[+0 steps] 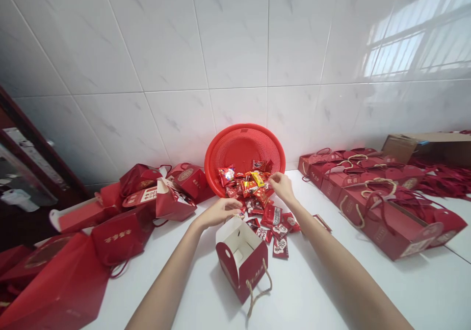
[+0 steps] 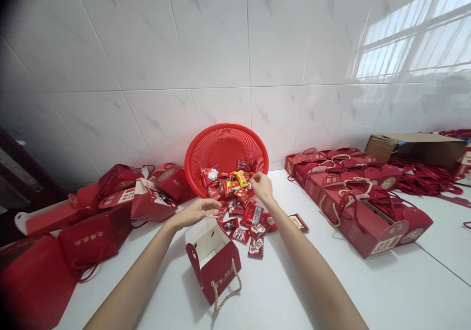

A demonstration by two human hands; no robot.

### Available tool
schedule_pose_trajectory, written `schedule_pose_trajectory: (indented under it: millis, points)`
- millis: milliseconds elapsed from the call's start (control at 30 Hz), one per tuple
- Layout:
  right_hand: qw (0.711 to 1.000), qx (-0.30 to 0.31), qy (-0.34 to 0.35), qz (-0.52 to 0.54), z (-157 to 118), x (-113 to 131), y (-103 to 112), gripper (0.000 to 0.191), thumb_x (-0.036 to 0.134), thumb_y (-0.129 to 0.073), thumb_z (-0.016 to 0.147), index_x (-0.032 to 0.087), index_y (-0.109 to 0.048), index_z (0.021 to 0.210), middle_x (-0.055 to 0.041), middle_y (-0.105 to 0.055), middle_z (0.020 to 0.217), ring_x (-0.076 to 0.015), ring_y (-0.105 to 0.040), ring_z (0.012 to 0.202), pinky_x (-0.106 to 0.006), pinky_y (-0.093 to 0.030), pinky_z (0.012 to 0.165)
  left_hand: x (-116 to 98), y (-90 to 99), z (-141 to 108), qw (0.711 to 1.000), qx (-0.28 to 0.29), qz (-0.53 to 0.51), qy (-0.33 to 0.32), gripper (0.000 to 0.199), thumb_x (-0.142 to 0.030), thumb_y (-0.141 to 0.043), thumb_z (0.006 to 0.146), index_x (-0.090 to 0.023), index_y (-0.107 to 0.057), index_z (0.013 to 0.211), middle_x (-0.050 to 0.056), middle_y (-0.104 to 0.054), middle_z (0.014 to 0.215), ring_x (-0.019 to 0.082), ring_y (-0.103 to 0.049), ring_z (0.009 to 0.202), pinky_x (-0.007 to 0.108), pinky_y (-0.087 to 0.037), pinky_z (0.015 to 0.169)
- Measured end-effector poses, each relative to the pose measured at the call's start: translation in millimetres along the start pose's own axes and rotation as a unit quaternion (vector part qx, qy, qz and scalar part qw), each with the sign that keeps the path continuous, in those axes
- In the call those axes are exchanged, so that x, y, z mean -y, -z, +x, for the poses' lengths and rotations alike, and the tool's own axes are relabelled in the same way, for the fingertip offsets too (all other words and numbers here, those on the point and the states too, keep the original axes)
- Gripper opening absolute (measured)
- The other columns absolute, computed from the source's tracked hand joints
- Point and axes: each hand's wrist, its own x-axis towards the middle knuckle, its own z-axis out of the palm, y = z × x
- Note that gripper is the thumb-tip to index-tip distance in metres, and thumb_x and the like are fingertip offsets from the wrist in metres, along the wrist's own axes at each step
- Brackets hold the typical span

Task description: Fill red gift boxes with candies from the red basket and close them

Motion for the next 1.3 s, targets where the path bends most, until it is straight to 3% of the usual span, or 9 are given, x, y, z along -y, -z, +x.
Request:
schedule_pose_trajectory:
  millis: [100,200,400,567,767,1067,1300]
  points:
    - [0.998,-0.017,-0.065,-0.004,-7,-16,14,0.013,0.016,-0.062,0.075,0.021,-0.054,0.066,-0.0068,-0.069,0.079,-0.0222,-0.067,0.083,-0.03,-0.05,0.073,6,-4.8,4,1.0,0.001,0.0,-0.009,0.055,-0.061,-0.07,0.07,-0.015,-0.07,0.101,0.012,-0.073,0.107,0.03,-0.065,0.102,0.039,-0.051,0.089]
    - [0.99,-0.008,-0.138,0.022,-13,-30,16,0.015,0.018,-0.065,0.076,0.021,-0.051,0.072,-0.0032,-0.064,0.065,-0.0185,-0.064,0.062,-0.027,-0.048,0.057,10,-7.4,7,1.0,0.003,0.005,-0.027,0.053,-0.058,-0.07,0.07,-0.013,-0.07,0.098,0.013,-0.073,0.105,0.029,-0.065,0.099,0.039,-0.05,0.089]
    - [0.964,0.041,-0.231,0.123,-18,-32,-6,0.022,0.026,-0.071,0.082,0.02,-0.049,0.086,0.0017,-0.062,0.058,-0.0131,-0.059,0.044,-0.02,-0.04,0.04,12,-9.3,6,0.999,0.006,0.032,-0.044,0.045,-0.05,-0.067,0.075,-0.012,-0.069,0.099,0.015,-0.072,0.108,0.029,-0.064,0.096,0.04,-0.049,0.089]
    - [0.948,0.058,-0.265,0.167,-13,-24,-17,0.015,0.03,-0.059,0.095,0.016,-0.053,0.093,0.003,-0.06,0.057,-0.0106,-0.057,0.041,-0.018,-0.038,0.037,23,-10.8,9,0.998,-0.021,0.018,-0.048,0.042,-0.045,-0.066,0.075,-0.013,-0.069,0.102,0.013,-0.072,0.108,0.027,-0.063,0.098,0.037,-0.051,0.085]
    - [0.94,0.078,-0.273,0.189,-15,-19,-15,0.015,0.03,-0.06,0.096,0.016,-0.054,0.095,0.0025,-0.062,0.054,-0.0102,-0.055,0.037,-0.018,-0.04,0.038,26,-9.7,9,0.999,-0.009,0.025,-0.048,0.039,-0.042,-0.066,0.076,-0.013,-0.07,0.102,0.008,-0.072,0.092,0.026,-0.063,0.092,0.034,-0.051,0.08]
    - [0.949,0.089,-0.252,0.166,-31,-19,-3,0.012,0.027,-0.049,0.1,0.016,-0.054,0.102,0.0021,-0.062,0.054,-0.0106,-0.056,0.039,-0.018,-0.041,0.039,19,-10.1,5,0.999,0.034,-0.007,-0.032,0.038,-0.037,-0.064,0.076,-0.013,-0.072,0.104,0.01,-0.074,0.1,0.024,-0.066,0.087,0.034,-0.051,0.079]
    - [0.967,0.158,-0.184,0.082,-39,-21,15,0.008,0.02,-0.07,0.079,0.013,-0.067,0.08,0.004,-0.056,0.048,-0.007,-0.046,0.039,-0.018,-0.032,0.039,16,-8.3,-1,0.996,0.032,0.06,-0.063,0.035,-0.028,-0.062,0.076,-0.016,-0.074,0.106,0.011,-0.075,0.114,0.029,-0.067,0.105,0.036,-0.05,0.093]
